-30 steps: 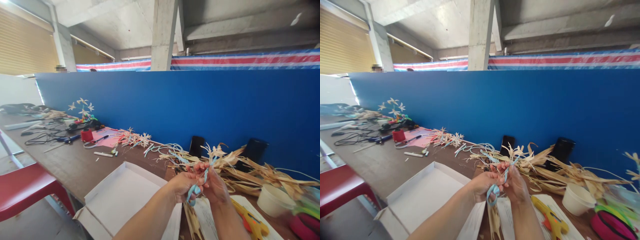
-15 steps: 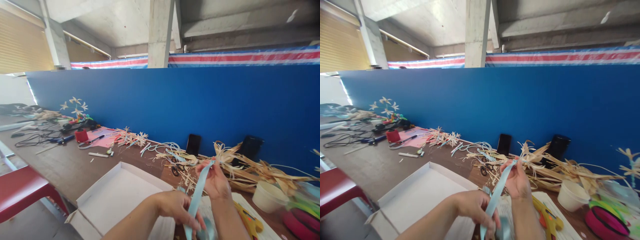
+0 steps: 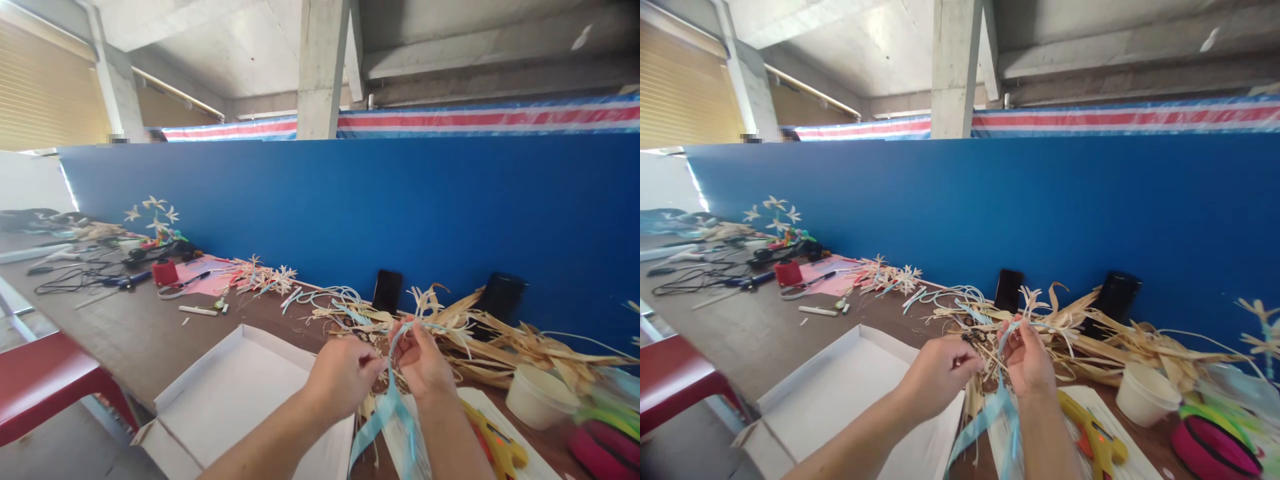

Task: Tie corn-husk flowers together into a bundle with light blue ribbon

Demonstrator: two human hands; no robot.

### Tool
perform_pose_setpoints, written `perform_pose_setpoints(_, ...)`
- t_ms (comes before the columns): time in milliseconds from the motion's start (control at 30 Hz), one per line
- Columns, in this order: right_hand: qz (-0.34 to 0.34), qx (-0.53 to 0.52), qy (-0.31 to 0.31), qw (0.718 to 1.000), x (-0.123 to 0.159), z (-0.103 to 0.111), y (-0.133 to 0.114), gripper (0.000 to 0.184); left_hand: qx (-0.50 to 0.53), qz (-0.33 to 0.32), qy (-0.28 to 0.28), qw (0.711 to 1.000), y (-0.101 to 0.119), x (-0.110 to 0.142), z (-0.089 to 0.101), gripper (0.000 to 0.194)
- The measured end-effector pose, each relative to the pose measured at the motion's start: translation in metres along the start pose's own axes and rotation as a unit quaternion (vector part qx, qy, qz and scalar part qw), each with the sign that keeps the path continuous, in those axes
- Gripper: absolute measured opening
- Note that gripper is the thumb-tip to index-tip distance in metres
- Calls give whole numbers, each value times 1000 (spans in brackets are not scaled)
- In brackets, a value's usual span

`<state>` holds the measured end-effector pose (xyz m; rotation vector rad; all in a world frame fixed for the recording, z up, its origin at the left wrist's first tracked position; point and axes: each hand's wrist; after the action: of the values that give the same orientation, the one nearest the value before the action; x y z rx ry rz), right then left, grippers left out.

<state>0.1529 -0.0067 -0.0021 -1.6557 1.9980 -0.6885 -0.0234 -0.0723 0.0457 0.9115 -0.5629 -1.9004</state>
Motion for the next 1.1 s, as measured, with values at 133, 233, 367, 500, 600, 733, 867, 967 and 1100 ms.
perform_pose_setpoints(133, 0, 39, -3, 999, 5, -1, 5, 29, 5, -29, 67, 997, 11, -28, -3, 21)
perform_pose_setpoints(233, -9, 52, -1, 999, 10, -3, 7, 29, 14, 3, 57, 998, 4, -47, -12, 20)
perform_pose_setpoints(367, -11, 71, -11, 997, 14, -4, 11, 30, 68, 46, -1, 997, -11, -59, -28, 18)
perform_pose_setpoints(500, 3, 119, -7, 993, 13, 0, 14, 28, 134, 85, -28, 987, -24, -63, -38, 19)
perform_pose_setpoints(600, 13, 169, 10, 985, 12, 3, 14, 29, 166, 95, -39, 981, -27, -62, -39, 20)
perform_pose_setpoints(733, 23, 196, 18, 980, 13, 0, 12, 33, 163, 89, -19, 983, -24, -57, -39, 23)
perform_pose_setpoints(867, 18, 235, 46, 971, 15, -3, 13, 36, 79, 72, 26, 994, -22, -51, -43, 27)
perform_pose_setpoints(967, 20, 239, 39, 970, 15, -1, 15, 37, 17, 51, 51, 997, -22, -49, -46, 22)
perform_pose_setpoints(1100, 17, 249, 37, 968, 16, -2, 15, 37, -29, 28, 78, 996, -21, -47, -49, 19)
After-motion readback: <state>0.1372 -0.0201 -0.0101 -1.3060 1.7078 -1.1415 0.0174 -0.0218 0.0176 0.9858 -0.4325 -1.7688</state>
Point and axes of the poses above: each hand's wrist, its own x-axis away from the middle knuckle, its own z-axis out of the back of the hand, y = z × x, and after that the axes turned 1 degree about -z, right-handed
